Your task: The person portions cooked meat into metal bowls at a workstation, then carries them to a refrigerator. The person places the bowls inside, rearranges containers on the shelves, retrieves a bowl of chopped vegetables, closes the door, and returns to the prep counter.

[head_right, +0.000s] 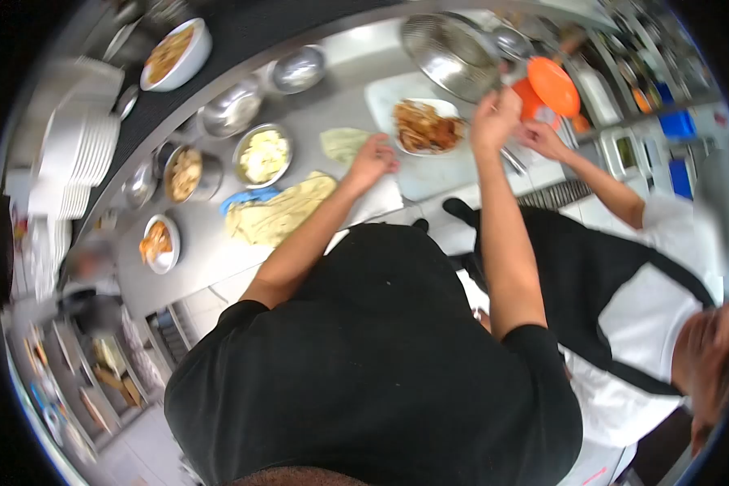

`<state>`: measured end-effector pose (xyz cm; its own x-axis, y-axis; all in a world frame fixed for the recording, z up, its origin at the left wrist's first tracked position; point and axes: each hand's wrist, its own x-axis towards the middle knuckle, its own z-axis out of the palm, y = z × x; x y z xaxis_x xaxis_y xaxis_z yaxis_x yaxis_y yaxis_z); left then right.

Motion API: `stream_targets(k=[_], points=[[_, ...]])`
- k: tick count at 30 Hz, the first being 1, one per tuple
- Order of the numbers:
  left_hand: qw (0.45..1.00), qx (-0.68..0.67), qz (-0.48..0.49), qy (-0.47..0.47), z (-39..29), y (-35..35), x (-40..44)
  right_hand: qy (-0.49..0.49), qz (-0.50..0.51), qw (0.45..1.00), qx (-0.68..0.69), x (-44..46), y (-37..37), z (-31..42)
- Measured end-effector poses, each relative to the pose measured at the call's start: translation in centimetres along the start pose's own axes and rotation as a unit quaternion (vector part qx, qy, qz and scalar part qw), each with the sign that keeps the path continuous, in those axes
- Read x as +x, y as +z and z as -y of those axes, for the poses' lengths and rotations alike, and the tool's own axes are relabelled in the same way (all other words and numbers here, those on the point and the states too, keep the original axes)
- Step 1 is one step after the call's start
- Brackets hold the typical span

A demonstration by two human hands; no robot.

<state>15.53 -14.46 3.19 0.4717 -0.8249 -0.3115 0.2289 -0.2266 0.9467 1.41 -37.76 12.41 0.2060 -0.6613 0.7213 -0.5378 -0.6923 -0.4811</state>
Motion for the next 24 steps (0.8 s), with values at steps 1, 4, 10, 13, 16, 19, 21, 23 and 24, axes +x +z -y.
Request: stream_targets(k=[1, 4, 10, 13, 16, 19, 21, 23, 24], points=[[1.000, -0.008, 0.002, 0.010, -0.3, -1.4, -1.1, 0.015, 0.045, 0.999, -0.021, -0.2, 0.7, 0.2], [0.999, -0.019, -0.027, -0.009, -1.8, -4.7, -5.3, 0.193, 0.153, 0.944, 0.221, -1.7, 3.2, 4.3], [0.983, 0.165, -0.067, -0.043, 0.7, -13.0, -12.9, 0.308, 0.357, 0.763, 0.441, -5.3, 11.8, 16.3], [0.925, 0.357, -0.121, -0.047, 1.1, -16.4, -16.5, 0.319, 0.473, 0.735, 0.368, -5.2, 16.3, 24.7], [0.790, 0.559, -0.250, -0.037, 1.5, -18.4, -19.4, 0.367, 0.479, 0.687, 0.405, -6.9, 21.2, 31.9], [0.817, 0.517, -0.245, -0.072, 2.3, -20.0, -21.2, 0.362, 0.534, 0.643, 0.412, -8.5, 24.3, 34.9], [0.821, 0.513, -0.244, -0.050, 3.5, -20.6, -21.6, 0.373, 0.552, 0.645, 0.374, -9.3, 24.5, 36.2], [0.825, 0.510, -0.242, -0.034, 4.0, -21.2, -21.5, 0.353, 0.558, 0.674, 0.330, -11.2, 26.8, 35.7], [0.831, 0.502, -0.237, -0.028, 4.2, -21.6, -21.4, 0.370, 0.552, 0.676, 0.317, -12.2, 28.4, 35.2]])
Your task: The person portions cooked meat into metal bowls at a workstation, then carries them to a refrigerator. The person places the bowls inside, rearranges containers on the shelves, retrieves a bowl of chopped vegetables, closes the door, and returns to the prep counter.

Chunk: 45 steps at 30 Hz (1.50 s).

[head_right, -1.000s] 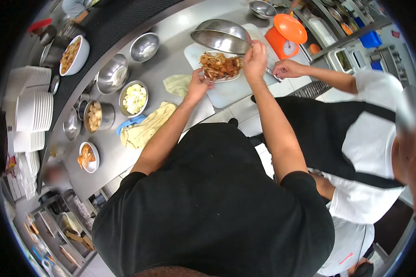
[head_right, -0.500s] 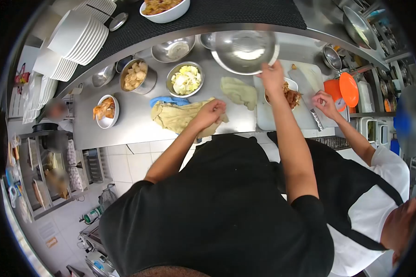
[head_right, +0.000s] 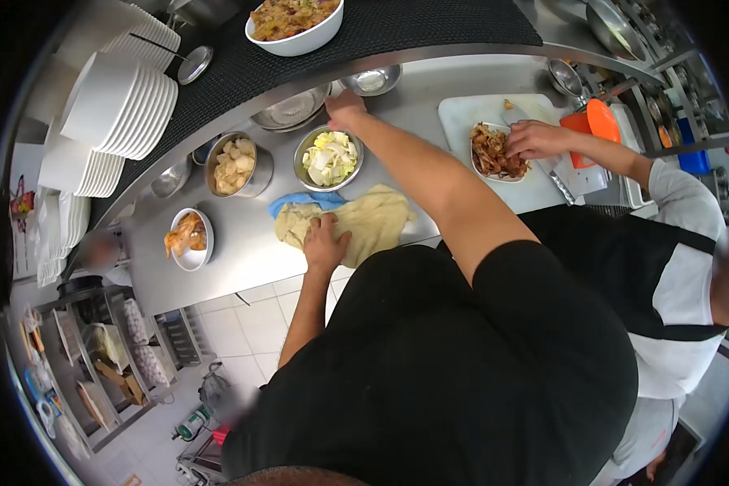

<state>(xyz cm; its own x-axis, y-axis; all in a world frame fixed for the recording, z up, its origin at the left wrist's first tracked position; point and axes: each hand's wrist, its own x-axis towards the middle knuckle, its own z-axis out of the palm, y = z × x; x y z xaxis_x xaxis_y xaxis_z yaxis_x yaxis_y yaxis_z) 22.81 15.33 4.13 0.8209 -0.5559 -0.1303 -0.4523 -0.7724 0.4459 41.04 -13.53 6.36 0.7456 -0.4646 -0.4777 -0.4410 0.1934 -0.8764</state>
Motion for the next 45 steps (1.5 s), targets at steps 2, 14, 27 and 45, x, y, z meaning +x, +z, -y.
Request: stream_targets(k=[2, 14, 27, 45], points=[[1.000, -0.017, 0.010, 0.017, 0.5, -0.3, 0.8, 0.002, -0.022, 1.000, 0.010, 1.1, 0.8, -0.8], [0.974, -0.007, 0.224, 0.002, 0.9, -3.6, 4.0, -0.152, -0.154, 0.941, -0.258, -3.9, -2.4, 3.4], [0.957, 0.036, 0.285, 0.026, -3.1, -5.8, 5.0, 0.003, -0.236, 0.961, -0.146, 2.6, -13.7, -2.8], [0.976, -0.172, 0.133, 0.002, -9.3, -5.2, 3.6, -0.290, -0.202, 0.844, -0.403, 15.5, -18.0, 5.6]])
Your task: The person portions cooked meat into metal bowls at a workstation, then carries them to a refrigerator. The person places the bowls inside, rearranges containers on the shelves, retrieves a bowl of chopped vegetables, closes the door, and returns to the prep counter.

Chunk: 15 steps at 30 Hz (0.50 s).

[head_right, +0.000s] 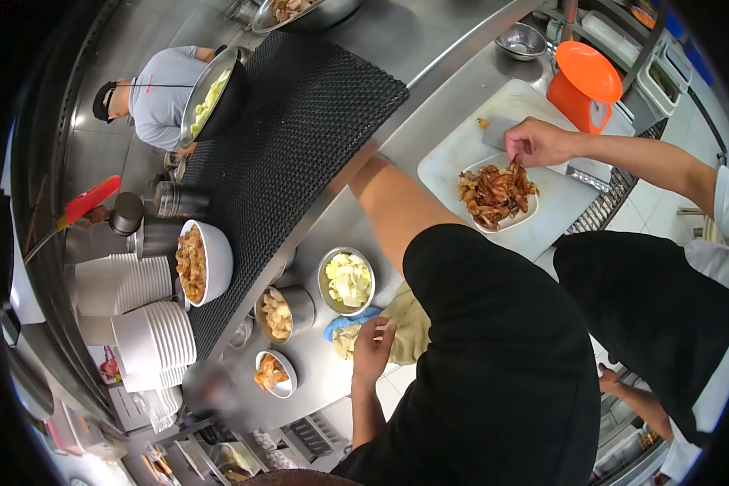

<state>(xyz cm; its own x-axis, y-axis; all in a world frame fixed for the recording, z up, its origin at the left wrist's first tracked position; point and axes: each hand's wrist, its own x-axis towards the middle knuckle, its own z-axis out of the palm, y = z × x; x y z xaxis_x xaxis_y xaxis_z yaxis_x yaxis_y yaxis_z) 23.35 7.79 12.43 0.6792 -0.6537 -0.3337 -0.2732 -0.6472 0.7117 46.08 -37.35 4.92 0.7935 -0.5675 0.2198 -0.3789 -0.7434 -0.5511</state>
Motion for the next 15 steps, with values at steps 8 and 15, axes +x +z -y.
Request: stream_targets(k=[8, 15], points=[[0.998, -0.043, -0.010, -0.033, 0.6, -3.1, 3.5, -0.119, 0.072, 0.990, -0.038, -5.2, -10.7, -8.5], [0.977, -0.011, -0.148, 0.156, -4.5, -3.8, 15.0, -0.149, 0.170, 0.972, -0.066, -17.3, -25.0, -19.6]])
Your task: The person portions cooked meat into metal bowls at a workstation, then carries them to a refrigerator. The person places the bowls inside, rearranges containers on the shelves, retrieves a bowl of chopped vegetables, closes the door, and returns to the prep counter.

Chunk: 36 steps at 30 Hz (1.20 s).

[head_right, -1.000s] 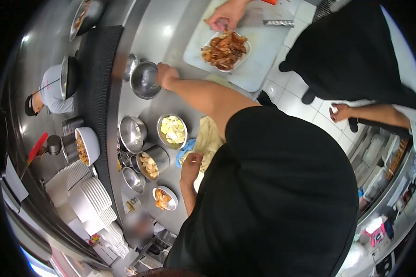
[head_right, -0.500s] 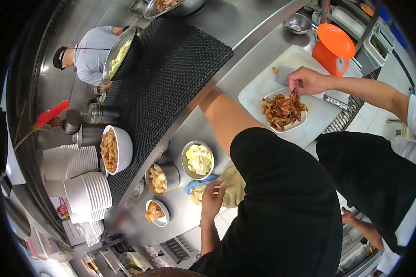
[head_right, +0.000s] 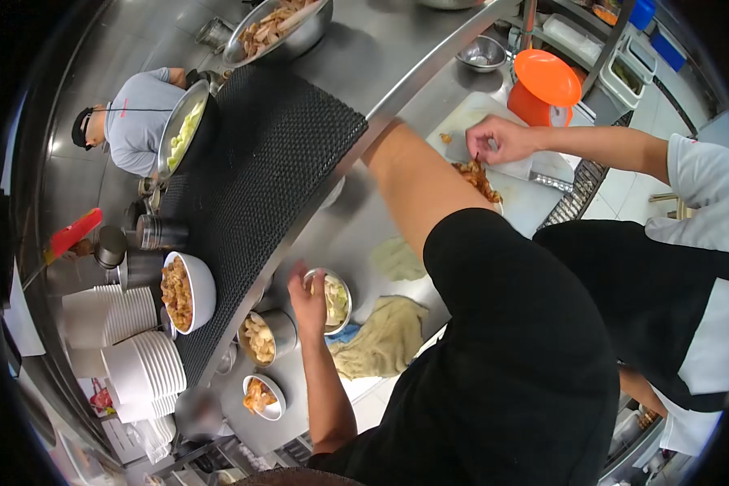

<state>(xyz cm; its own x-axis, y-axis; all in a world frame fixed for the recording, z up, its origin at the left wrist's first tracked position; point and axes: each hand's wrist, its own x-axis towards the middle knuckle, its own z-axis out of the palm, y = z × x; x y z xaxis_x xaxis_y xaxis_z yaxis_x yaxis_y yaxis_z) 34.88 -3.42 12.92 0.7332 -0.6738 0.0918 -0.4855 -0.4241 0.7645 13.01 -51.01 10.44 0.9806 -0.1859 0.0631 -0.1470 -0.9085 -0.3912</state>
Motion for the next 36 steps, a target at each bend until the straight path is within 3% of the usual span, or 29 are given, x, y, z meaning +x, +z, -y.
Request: stream_targets(k=[3, 8, 11, 14, 18, 21, 25, 27, 29, 30, 31, 32, 34, 36], points=[[0.999, 0.016, 0.029, -0.034, -0.3, 1.0, 4.8, -0.009, 0.018, 1.000, 0.016, -5.7, -2.0, -1.2], [0.952, 0.290, 0.060, 0.078, 3.4, 2.3, 10.1, -0.057, 0.009, 0.996, 0.065, -11.0, -2.3, -0.7], [0.945, 0.314, 0.048, 0.074, 3.4, 2.4, 11.0, -0.102, 0.005, 0.988, 0.116, -12.9, -3.4, 0.8], [0.994, 0.065, 0.021, -0.090, 2.6, 3.4, 11.1, -0.154, 0.025, 0.971, 0.182, -15.0, -6.7, 2.9], [0.969, -0.151, -0.001, -0.194, 1.8, 5.3, 12.1, -0.148, 0.063, 0.975, 0.150, -14.5, -11.5, 4.8], [0.948, -0.232, -0.005, -0.219, 0.8, 6.2, 13.1, -0.017, -0.039, 0.999, 0.013, -3.1, -7.8, 1.8], [0.927, -0.296, 0.009, -0.229, -1.1, 6.9, 13.3, 0.194, -0.188, 0.955, -0.123, 11.3, 0.6, -0.3], [0.932, -0.288, 0.034, -0.216, -1.7, 6.3, 12.7, 0.179, -0.348, 0.904, -0.174, 13.4, 4.4, 0.9], [0.946, -0.255, 0.070, -0.190, -1.7, 5.3, 11.8, 0.091, -0.505, 0.831, -0.216, 13.1, 7.1, 3.9], [0.952, -0.236, 0.087, -0.174, -1.4, 4.7, 11.5, 0.092, -0.494, 0.835, -0.226, 12.3, 8.0, 5.8], [0.958, -0.215, 0.104, -0.156, -1.0, 4.1, 11.3, 0.188, -0.304, 0.909, -0.215, 9.7, 5.6, 12.3], [0.961, -0.190, 0.116, -0.166, -0.2, 4.0, 11.0, 0.261, -0.090, 0.938, -0.209, 7.1, 2.6, 19.5], [0.962, -0.140, 0.139, -0.187, 1.3, 4.2, 10.1, 0.072, -0.213, 0.960, -0.168, 3.4, 5.1, 24.0], [0.964, -0.172, 0.145, -0.142, 0.8, 3.7, 7.8, -0.014, -0.233, 0.966, -0.111, 0.1, 7.8, 27.0]])
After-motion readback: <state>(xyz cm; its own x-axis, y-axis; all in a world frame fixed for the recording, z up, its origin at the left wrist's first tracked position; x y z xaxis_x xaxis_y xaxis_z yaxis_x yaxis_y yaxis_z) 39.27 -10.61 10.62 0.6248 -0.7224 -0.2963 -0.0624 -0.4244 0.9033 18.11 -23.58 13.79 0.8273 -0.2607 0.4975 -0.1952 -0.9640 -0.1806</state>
